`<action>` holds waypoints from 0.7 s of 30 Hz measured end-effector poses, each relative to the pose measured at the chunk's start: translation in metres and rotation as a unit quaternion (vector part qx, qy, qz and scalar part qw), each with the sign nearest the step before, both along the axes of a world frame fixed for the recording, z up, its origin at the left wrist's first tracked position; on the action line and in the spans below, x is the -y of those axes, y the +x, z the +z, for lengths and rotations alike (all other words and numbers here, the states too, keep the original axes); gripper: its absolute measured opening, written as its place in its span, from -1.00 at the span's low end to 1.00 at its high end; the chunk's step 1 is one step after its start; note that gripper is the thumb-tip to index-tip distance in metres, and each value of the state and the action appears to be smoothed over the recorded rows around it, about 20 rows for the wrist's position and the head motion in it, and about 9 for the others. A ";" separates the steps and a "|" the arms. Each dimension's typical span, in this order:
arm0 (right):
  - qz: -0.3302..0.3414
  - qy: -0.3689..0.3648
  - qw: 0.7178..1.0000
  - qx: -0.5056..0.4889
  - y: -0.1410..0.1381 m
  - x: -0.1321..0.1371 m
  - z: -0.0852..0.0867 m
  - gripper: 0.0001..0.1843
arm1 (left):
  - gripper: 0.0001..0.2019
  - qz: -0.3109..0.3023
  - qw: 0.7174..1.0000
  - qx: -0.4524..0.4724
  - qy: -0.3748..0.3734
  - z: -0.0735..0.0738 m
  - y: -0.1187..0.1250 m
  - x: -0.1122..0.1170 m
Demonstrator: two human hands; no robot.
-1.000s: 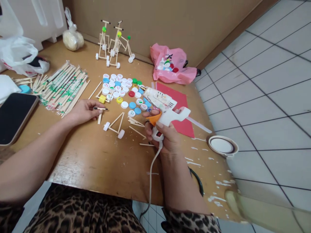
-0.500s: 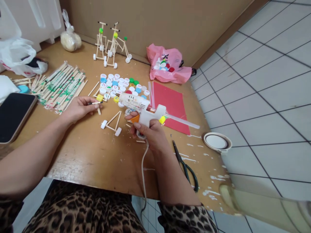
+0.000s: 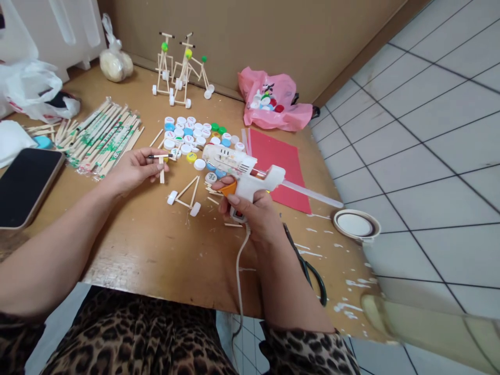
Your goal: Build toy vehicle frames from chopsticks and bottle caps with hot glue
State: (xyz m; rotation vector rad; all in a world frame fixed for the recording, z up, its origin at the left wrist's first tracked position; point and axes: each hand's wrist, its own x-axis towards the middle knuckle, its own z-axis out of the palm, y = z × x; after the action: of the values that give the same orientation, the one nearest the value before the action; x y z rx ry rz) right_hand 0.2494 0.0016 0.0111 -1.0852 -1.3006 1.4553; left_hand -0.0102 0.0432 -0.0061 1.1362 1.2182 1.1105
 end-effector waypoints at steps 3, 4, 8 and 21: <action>0.006 -0.006 1.000 0.007 0.000 0.001 -0.001 -0.55 | -0.51 -0.018 1.000 0.003 -0.009 0.002 -0.002 0.000; 0.012 -0.007 1.000 0.008 0.000 0.001 -0.001 -0.54 | -0.47 -0.020 1.000 0.001 -0.012 0.003 -0.002 0.000; 0.033 -0.009 0.999 0.011 0.002 0.003 0.000 -0.53 | -0.34 -0.015 1.000 -0.007 -0.021 0.006 -0.001 0.001; 0.070 -0.027 0.997 0.013 0.003 0.012 0.007 -0.57 | -0.71 0.022 0.999 -0.022 0.010 0.010 0.005 0.006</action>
State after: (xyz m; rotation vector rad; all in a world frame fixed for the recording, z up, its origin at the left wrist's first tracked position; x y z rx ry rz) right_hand 0.2527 -0.0100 0.0176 -1.0688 -1.3849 1.5925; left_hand -0.0051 0.0369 0.0041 1.1591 1.2730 1.1388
